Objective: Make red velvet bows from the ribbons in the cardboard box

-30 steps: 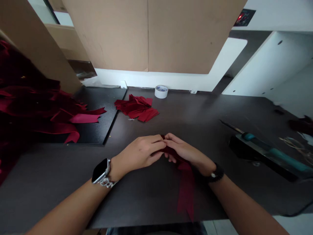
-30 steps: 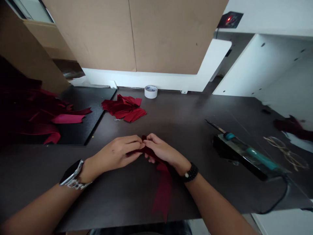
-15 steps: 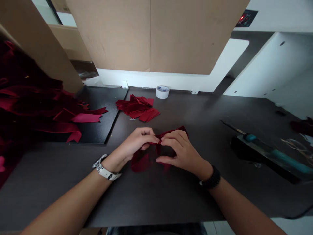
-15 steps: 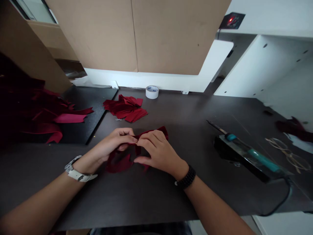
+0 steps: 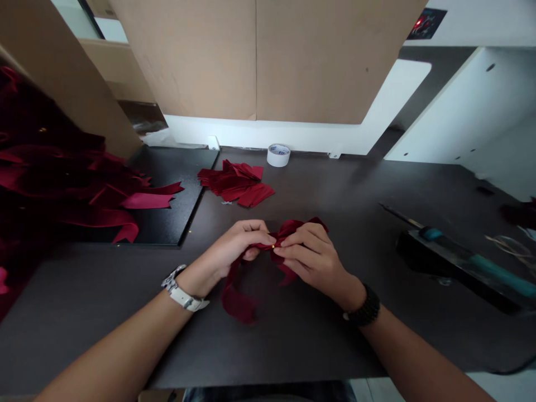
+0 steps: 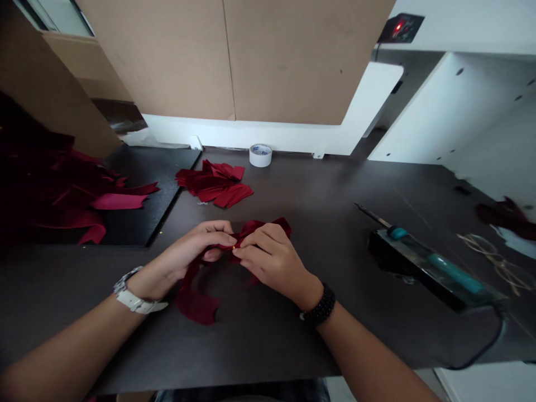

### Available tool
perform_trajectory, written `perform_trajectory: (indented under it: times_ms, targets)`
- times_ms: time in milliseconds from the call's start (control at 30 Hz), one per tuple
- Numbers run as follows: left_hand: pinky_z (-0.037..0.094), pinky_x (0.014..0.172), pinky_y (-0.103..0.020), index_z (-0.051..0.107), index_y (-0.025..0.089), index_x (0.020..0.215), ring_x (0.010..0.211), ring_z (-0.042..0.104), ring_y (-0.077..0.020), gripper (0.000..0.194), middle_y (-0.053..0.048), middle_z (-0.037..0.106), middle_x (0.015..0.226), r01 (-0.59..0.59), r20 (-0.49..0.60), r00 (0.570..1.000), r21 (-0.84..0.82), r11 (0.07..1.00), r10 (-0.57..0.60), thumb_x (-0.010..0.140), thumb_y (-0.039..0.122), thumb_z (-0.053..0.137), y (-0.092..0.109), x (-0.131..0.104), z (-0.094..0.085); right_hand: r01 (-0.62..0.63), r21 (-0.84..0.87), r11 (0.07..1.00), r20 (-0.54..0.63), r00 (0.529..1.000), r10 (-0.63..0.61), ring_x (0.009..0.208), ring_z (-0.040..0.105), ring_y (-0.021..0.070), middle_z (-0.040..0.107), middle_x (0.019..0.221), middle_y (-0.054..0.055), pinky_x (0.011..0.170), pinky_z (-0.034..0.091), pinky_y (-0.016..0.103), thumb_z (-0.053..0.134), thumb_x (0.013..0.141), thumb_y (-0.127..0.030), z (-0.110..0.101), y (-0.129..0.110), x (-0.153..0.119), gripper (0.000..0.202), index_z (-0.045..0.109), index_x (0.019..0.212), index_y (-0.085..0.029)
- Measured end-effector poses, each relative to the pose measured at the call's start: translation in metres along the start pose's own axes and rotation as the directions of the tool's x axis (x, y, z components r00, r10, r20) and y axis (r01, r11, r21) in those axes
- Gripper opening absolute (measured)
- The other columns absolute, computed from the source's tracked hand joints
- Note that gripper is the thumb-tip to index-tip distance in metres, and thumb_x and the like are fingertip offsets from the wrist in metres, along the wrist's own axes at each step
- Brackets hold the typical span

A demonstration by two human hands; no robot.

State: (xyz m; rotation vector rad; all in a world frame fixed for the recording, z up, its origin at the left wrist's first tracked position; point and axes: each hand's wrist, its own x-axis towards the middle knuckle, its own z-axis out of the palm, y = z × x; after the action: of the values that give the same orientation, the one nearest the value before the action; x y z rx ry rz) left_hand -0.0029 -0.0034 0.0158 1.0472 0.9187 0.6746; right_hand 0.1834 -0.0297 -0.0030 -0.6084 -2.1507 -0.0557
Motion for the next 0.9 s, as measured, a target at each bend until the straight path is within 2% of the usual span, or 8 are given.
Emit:
perform_trajectory:
  times_ms: [100, 233, 467, 600, 667, 733, 833, 900]
  targets:
    - [0.019, 0.042, -0.018, 0.052, 0.016, 0.061, 0.042, 0.031, -0.0043, 0.020, 0.008, 0.040, 0.048, -0.143, -0.054, 0.986, 0.201, 0.969, 0.157, 0.070, 0.027, 0.066, -0.001, -0.002, 0.003, -0.208, 0.110, 0.972, -0.033, 0.977, 0.213, 0.072, 0.052, 0.0168, 0.061, 0.074, 0.001, 0.069, 0.043, 0.033, 0.066, 0.086, -0.014, 0.005, -0.001, 0.000, 0.009, 0.063, 0.079, -0.019]
    - [0.026, 0.050, -0.022, 0.051, 0.017, 0.065, 0.050, 0.035, -0.0080, 0.021, 0.008, 0.040, 0.054, -0.282, 0.018, 0.953, 0.411, 0.867, 0.302, 0.078, 0.030, 0.061, -0.002, -0.001, 0.002, -0.434, 0.260, 0.862, -0.017, 0.891, 0.454, 0.072, 0.053, 0.0160, 0.059, 0.071, -0.001, 0.068, 0.042, 0.030, 0.074, 0.080, -0.017, 0.008, 0.001, 0.001, 0.013, 0.063, 0.073, -0.020]
    - [0.034, 0.065, -0.026, 0.053, 0.018, 0.074, 0.069, 0.045, -0.0140, 0.021, 0.002, 0.049, 0.071, -0.451, 0.191, 0.874, 0.665, 0.596, 0.447, 0.089, 0.032, 0.049, -0.009, 0.005, -0.004, -0.630, 0.370, 0.683, 0.155, 0.767, 0.623, 0.067, 0.054, 0.0145, 0.058, 0.069, -0.001, 0.062, 0.040, 0.027, 0.076, 0.075, -0.024, 0.004, 0.009, 0.000, 0.016, 0.063, 0.067, -0.020]
    - [0.034, 0.067, -0.026, 0.052, 0.019, 0.076, 0.071, 0.046, -0.0143, 0.023, 0.001, 0.049, 0.075, -0.497, 0.267, 0.849, 0.696, 0.518, 0.456, 0.093, 0.031, 0.046, -0.010, 0.003, -0.004, -0.658, 0.377, 0.652, 0.215, 0.747, 0.629, 0.065, 0.054, 0.0133, 0.058, 0.069, -0.002, 0.061, 0.041, 0.026, 0.075, 0.075, -0.024, 0.003, 0.012, -0.001, 0.016, 0.063, 0.068, -0.019]
    - [0.035, 0.068, -0.026, 0.051, 0.019, 0.075, 0.072, 0.046, -0.0143, 0.023, 0.001, 0.048, 0.075, -0.493, 0.261, 0.854, 0.681, 0.542, 0.449, 0.093, 0.033, 0.045, -0.009, 0.002, -0.003, -0.647, 0.371, 0.666, 0.209, 0.757, 0.620, 0.064, 0.054, 0.0131, 0.058, 0.069, -0.002, 0.060, 0.041, 0.026, 0.075, 0.076, -0.024, 0.002, 0.012, -0.001, 0.016, 0.062, 0.068, -0.018]
    - [0.034, 0.063, -0.025, 0.047, 0.019, 0.073, 0.066, 0.044, -0.0133, 0.029, 0.002, 0.045, 0.071, -0.440, 0.204, 0.889, 0.622, 0.647, 0.409, 0.095, 0.036, 0.041, -0.008, 0.002, -0.001, -0.618, 0.357, 0.701, 0.179, 0.782, 0.598, 0.065, 0.054, 0.0137, 0.058, 0.069, -0.001, 0.060, 0.041, 0.026, 0.075, 0.077, -0.024, 0.001, 0.011, 0.000, 0.017, 0.062, 0.067, -0.018]
    - [0.030, 0.052, -0.023, 0.040, 0.020, 0.069, 0.054, 0.036, -0.0105, 0.034, 0.005, 0.037, 0.062, -0.304, 0.116, 0.952, 0.447, 0.842, 0.282, 0.095, 0.042, 0.035, -0.008, 0.002, 0.001, -0.509, 0.328, 0.796, 0.099, 0.856, 0.507, 0.070, 0.056, 0.0153, 0.058, 0.071, 0.000, 0.064, 0.044, 0.028, 0.074, 0.079, -0.022, 0.000, 0.009, 0.001, 0.016, 0.062, 0.069, -0.019]
    - [0.026, 0.048, -0.022, 0.038, 0.021, 0.069, 0.050, 0.032, -0.0091, 0.033, 0.007, 0.034, 0.060, -0.255, 0.101, 0.967, 0.343, 0.904, 0.235, 0.093, 0.042, 0.039, -0.008, 0.002, 0.002, -0.412, 0.303, 0.859, 0.034, 0.906, 0.422, 0.075, 0.057, 0.0162, 0.059, 0.080, 0.002, 0.068, 0.046, 0.031, 0.072, 0.081, -0.019, -0.001, 0.007, 0.002, 0.012, 0.064, 0.072, -0.019]
